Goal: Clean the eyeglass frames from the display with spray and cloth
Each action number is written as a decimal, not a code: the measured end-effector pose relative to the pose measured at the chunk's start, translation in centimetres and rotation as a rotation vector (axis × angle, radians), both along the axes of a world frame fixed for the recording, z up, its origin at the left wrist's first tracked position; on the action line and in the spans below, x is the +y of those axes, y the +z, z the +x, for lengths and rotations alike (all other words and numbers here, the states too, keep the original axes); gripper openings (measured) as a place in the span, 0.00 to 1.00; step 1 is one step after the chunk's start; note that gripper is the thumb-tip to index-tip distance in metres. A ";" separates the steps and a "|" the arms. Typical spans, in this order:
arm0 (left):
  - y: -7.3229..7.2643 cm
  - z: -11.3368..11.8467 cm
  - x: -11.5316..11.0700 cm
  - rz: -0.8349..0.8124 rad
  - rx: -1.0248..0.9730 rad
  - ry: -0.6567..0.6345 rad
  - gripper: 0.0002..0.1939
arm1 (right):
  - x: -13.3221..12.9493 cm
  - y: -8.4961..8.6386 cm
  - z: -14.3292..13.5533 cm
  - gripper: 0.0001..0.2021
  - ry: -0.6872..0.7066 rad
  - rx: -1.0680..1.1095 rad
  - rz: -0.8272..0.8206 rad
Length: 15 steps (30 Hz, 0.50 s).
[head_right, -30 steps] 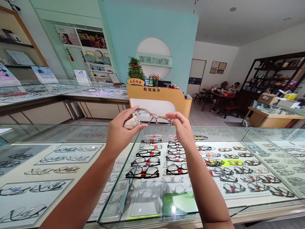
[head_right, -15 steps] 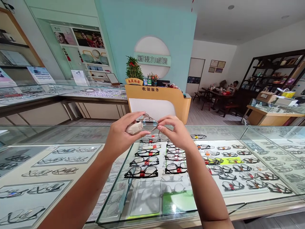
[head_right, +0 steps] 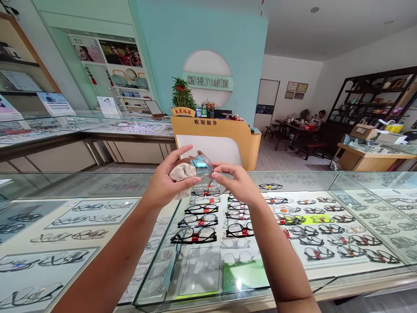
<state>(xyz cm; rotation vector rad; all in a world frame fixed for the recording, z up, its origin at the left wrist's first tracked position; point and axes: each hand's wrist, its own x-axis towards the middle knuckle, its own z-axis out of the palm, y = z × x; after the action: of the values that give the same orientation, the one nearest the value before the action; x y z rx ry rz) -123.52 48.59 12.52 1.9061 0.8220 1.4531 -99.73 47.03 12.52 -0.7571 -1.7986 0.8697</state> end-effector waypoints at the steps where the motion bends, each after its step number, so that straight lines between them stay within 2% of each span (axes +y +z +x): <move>1: 0.0 0.0 0.1 -0.019 -0.017 -0.016 0.50 | 0.1 -0.1 -0.1 0.15 0.022 0.010 -0.027; 5: -0.1 0.0 0.2 -0.090 -0.067 -0.059 0.49 | 0.2 -0.3 -0.4 0.15 0.073 0.065 -0.090; 10: -0.4 0.3 0.2 -0.145 -0.128 -0.050 0.46 | 0.6 -0.6 -0.6 0.14 -0.042 0.120 -0.051; 13: -0.4 0.8 0.0 -0.141 -0.199 0.012 0.36 | 1.0 -0.9 -0.4 0.14 -0.114 0.159 -0.014; 15: -0.2 1.1 -0.4 -0.119 -0.175 0.087 0.26 | 1.1 -1.0 -0.5 0.13 -0.155 0.177 -0.003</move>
<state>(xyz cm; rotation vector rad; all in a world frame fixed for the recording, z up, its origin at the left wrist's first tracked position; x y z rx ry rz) -122.45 48.21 12.29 1.6479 0.8961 1.5620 -100.22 48.15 11.52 -0.7851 -1.5622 0.8111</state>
